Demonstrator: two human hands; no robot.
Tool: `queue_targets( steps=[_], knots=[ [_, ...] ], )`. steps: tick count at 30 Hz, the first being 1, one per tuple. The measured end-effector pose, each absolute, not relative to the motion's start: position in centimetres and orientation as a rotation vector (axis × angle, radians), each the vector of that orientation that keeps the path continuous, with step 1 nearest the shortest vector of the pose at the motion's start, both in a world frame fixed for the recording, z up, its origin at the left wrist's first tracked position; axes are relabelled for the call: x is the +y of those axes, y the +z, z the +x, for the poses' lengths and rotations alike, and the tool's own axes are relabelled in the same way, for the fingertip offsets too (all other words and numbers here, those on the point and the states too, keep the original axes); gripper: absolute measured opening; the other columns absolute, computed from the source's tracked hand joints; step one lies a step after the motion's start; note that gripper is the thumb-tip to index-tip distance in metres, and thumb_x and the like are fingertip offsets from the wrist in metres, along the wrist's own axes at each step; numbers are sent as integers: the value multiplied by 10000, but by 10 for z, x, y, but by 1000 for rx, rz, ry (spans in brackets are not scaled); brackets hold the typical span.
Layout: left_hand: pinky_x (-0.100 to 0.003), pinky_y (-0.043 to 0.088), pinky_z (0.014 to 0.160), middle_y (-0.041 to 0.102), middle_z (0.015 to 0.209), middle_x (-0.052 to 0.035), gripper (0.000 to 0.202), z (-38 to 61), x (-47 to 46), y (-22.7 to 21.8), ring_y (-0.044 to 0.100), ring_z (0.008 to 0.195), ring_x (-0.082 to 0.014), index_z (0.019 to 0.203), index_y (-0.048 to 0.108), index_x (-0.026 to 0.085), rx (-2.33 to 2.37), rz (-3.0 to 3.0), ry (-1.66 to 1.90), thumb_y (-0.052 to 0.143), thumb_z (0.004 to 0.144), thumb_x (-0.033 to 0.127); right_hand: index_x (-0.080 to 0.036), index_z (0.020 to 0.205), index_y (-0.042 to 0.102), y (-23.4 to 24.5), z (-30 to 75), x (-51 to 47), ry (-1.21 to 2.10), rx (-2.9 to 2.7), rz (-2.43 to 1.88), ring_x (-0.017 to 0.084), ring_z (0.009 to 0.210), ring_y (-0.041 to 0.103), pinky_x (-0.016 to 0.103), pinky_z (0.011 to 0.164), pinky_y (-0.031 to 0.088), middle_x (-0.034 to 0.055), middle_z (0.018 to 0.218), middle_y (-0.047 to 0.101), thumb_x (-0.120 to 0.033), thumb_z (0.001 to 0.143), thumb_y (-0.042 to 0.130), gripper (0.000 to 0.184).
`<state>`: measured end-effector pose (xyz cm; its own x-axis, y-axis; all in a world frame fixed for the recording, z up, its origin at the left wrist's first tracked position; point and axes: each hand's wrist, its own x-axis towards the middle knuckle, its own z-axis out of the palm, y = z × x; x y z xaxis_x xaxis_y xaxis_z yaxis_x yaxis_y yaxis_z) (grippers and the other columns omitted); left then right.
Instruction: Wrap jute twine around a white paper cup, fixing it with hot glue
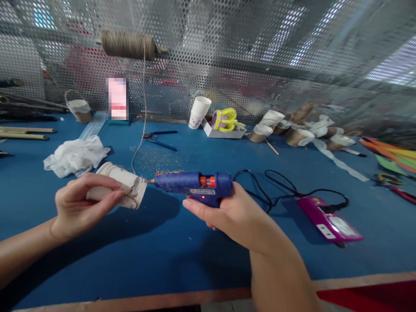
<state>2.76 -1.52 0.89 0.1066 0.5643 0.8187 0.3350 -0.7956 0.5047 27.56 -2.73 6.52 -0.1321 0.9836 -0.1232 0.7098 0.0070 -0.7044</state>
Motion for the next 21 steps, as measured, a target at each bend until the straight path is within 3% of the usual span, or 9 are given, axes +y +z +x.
queue_targets(
  steps=[7,21],
  knots=[
    [-188,409,368,666,573,24,57,27,-15,9,542,396,-83,761,633,206,916,2166,1759,676,759,169,-249,510,486,69,278,-29,1041,-1908,-1679,136,393,466,261,389,385,-29,406,499,-430,696,614,290],
    [-188,403,366,658,562,28,52,27,-15,10,545,396,-83,759,632,204,903,2190,1755,670,766,169,-220,496,500,66,277,-29,942,-1913,-1699,126,382,480,252,407,401,-20,385,510,-459,686,605,322]
  ],
)
